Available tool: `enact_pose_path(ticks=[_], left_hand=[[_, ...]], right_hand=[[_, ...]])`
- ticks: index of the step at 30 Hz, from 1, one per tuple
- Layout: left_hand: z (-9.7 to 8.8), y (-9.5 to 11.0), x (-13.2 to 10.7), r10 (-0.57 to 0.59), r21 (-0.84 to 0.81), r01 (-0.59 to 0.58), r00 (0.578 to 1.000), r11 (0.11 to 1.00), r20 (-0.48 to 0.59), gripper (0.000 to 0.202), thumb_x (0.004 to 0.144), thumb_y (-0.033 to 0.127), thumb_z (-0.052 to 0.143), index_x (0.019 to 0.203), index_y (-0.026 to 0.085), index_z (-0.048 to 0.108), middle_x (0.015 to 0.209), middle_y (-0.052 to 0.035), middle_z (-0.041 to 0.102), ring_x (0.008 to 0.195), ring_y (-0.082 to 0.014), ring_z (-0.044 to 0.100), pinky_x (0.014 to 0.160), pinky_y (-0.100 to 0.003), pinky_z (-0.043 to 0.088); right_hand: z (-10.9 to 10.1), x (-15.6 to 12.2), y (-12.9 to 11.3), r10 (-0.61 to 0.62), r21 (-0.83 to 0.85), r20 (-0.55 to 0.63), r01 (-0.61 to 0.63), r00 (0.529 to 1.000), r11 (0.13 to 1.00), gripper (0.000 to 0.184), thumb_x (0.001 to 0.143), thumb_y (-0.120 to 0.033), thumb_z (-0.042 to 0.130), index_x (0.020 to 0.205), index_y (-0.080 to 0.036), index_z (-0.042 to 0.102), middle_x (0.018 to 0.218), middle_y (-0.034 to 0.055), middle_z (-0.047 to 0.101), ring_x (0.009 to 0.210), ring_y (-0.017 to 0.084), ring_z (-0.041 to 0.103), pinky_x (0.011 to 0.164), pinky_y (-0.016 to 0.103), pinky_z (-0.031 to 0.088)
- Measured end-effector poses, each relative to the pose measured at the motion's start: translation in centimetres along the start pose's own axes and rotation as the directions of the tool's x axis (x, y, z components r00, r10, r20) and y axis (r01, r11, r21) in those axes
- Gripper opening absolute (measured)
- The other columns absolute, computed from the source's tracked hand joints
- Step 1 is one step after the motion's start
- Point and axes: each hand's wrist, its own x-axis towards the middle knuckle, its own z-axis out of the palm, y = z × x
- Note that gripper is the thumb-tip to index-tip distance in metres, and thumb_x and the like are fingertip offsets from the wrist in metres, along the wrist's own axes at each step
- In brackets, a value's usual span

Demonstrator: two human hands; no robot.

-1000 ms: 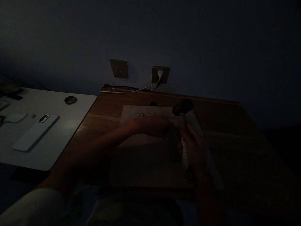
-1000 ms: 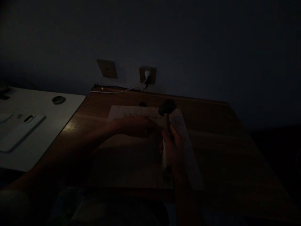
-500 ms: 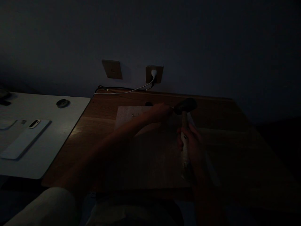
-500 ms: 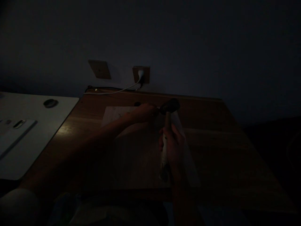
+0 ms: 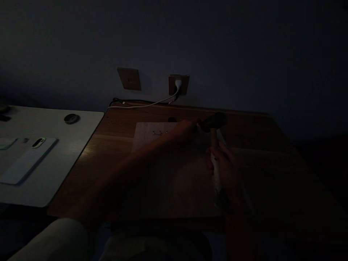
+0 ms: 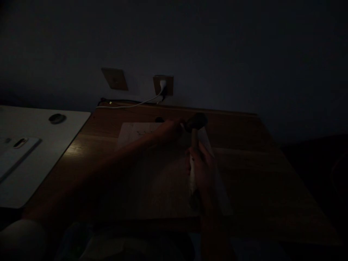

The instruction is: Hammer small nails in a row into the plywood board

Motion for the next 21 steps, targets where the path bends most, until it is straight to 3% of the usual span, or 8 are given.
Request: enact_pose_path(ticks=[5,10,16,21], left_hand=[[0.1,0.0,-0.1,-0.001,-0.013,0.001,1.000,1.000,0.000,0.061,0.090,0.013,0.061,0.151,0.018,0.053,0.113,-0.0089,0.082,0.105,-0.0246,0.078,0.090,-0.033,0.058],[0.3,0.1,-0.2,0.005,-0.017,-0.005,1.000,1.000,-0.028,0.057,0.094,0.014,0.059,0.150,0.020,0.054,0.120,-0.0104,0.081,0.108,-0.0248,0.078,0.091,-0.032,0.058],[0.4,0.0,-0.3,0.005,0.021,-0.005,1.000,1.000,-0.021,0.058,0.092,0.013,0.061,0.150,0.016,0.055,0.128,-0.0144,0.078,0.114,-0.0293,0.077,0.094,-0.035,0.058],[0.4,-0.4,0.0,0.018,0.036,-0.017,0.999,0.999,-0.029,0.067,0.086,0.009,0.065,0.152,0.017,0.055,0.128,-0.0139,0.078,0.114,-0.0276,0.077,0.094,-0.033,0.058]], right_hand=[[-0.8,-0.4,0.5,0.018,-0.079,0.014,-0.017,1.000,0.997,0.034,0.088,-0.056,0.072,0.099,-0.024,0.070,0.052,-0.0076,0.054,0.039,0.011,0.045,0.037,0.024,0.035],[-0.4,-0.8,0.7,0.036,-0.096,-0.044,-0.040,0.998,0.995,0.060,0.079,-0.056,0.077,0.127,-0.021,0.069,0.072,-0.0042,0.066,0.042,0.011,0.049,0.034,0.025,0.038],[-0.1,-0.8,0.8,0.006,-0.117,0.004,-0.006,1.000,0.993,0.051,0.084,-0.057,0.074,0.119,-0.019,0.073,0.062,-0.0055,0.060,0.040,0.010,0.046,0.035,0.024,0.036],[-0.1,-0.7,1.1,0.032,-0.115,-0.008,-0.032,0.999,0.993,0.063,0.081,-0.058,0.076,0.129,-0.019,0.071,0.069,-0.0035,0.065,0.041,0.011,0.048,0.035,0.025,0.038]])
